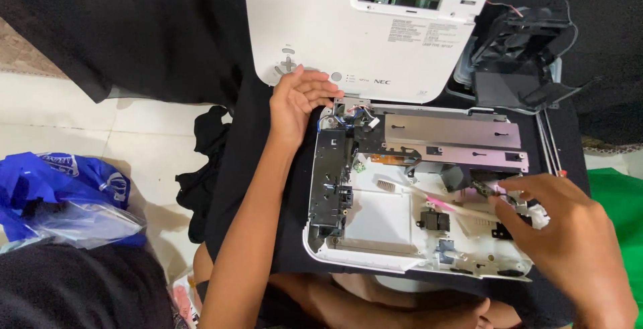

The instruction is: Cleaning the internal fan and housing of a disassembled projector using a toothbrush and a cloth.

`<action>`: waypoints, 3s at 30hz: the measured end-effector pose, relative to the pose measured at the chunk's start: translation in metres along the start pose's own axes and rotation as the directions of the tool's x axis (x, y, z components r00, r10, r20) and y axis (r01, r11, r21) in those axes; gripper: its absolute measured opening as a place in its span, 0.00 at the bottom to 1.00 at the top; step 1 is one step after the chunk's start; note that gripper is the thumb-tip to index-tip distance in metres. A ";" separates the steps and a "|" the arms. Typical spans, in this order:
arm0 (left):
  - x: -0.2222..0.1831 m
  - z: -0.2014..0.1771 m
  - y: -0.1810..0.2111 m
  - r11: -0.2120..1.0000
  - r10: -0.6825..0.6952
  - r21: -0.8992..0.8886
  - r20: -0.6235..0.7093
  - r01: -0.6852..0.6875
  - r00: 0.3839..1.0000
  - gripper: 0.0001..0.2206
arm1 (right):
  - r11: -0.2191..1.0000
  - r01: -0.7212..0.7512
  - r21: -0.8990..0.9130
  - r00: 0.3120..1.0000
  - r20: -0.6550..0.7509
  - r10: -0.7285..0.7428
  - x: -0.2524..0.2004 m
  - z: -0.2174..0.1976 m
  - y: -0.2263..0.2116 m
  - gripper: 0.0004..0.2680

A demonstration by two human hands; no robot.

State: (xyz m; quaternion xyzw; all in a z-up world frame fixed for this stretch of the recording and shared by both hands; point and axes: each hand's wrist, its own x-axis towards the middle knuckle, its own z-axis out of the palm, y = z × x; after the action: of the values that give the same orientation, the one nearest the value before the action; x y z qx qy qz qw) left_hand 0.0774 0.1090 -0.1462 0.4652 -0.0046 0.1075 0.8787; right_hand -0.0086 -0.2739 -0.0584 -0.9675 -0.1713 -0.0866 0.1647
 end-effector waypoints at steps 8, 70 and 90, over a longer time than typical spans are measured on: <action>0.003 -0.001 -0.003 1.000 0.009 -0.004 0.013 -0.009 1.000 0.21 | 0.933 0.358 0.039 0.928 -0.126 -0.350 0.012 -0.003 -0.063 0.06; -0.029 0.136 0.055 0.953 -0.001 0.225 0.673 -0.203 0.740 0.39 | 0.490 0.820 0.295 0.542 -0.675 -0.500 0.104 -0.018 -0.029 0.10; -0.056 0.162 0.056 0.859 0.184 0.367 0.431 -0.358 0.883 0.09 | 0.193 0.305 0.932 0.951 -0.288 -0.114 0.098 0.044 0.030 0.19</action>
State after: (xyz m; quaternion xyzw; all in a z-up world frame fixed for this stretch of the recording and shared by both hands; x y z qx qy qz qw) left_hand 0.0267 -0.0036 -0.0145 0.6560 -0.2178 0.1381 0.7094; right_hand 0.0976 -0.2558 -0.0865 -0.6114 -0.3045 -0.0574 0.7281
